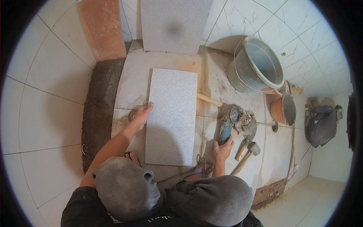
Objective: Cutting a ceramic tile with an angle grinder and placing it onto a prepared mortar bed on the floor.
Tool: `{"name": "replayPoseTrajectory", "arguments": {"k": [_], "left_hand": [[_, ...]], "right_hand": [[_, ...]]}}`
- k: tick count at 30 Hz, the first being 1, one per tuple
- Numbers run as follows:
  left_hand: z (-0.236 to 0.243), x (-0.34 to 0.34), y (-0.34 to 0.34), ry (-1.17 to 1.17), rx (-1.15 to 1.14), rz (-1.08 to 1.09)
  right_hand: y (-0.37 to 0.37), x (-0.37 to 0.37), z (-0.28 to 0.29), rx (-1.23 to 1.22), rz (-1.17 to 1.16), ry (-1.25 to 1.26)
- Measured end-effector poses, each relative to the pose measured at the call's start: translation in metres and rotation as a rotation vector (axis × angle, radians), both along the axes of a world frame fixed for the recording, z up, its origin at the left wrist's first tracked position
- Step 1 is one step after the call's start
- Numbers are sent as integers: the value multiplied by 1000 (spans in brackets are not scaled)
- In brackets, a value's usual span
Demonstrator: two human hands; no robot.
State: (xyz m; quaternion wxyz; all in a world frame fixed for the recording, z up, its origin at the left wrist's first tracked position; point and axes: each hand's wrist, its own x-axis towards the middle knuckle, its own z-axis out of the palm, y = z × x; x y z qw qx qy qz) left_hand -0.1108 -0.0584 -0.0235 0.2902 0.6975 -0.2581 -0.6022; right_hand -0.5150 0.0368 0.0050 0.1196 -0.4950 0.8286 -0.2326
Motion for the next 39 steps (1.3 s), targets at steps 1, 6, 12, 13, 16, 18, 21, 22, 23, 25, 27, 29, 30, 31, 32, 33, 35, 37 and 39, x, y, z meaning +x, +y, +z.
{"name": "replayPoseTrajectory", "arguments": {"k": [1,6,12,13,16,18,21,22,23,25,27,29,30,31,32,33,35,37,39], "left_hand": [[7,-4,1,-95,-7,23],[7,-10,1,-92,-119,58],[14,-17,2,-43,-125,191],[21,-17,3,3,-147,176],[45,-17,13,-43,-237,259],[64,-2,18,-21,-246,301],[70,27,21,93,-338,382],[79,38,24,103,-387,406],[88,45,25,113,-437,430],[129,49,34,162,-491,430],[145,54,39,207,-541,435],[147,61,42,155,-582,565],[148,64,45,158,-578,560],[149,67,48,209,-607,578],[151,68,51,261,-636,596],[153,70,53,262,-634,593],[156,71,55,234,-681,653],[157,75,58,233,-707,690],[154,81,61,235,-733,728]], "right_hand": [[1,3,1,18,-6,24],[-2,17,5,32,34,81],[11,-9,-20,-106,189,84],[12,-16,-21,-138,207,-9],[15,-36,-25,-184,178,-244],[16,-36,-24,-196,96,-511],[12,-37,-27,-167,140,-422],[11,-31,-22,-166,133,-421],[10,-24,-17,-118,120,-301],[9,-13,-10,-73,107,-183],[10,-6,-10,-86,92,-72],[12,-10,-8,-91,149,25],[13,-15,-6,-95,205,124],[13,-21,-3,-91,200,127],[10,-30,0,-104,266,137],[9,-38,3,-118,335,144],[8,-48,2,-125,353,155],[8,-45,5,-119,383,103],[7,-48,14,-75,369,-23]]}}
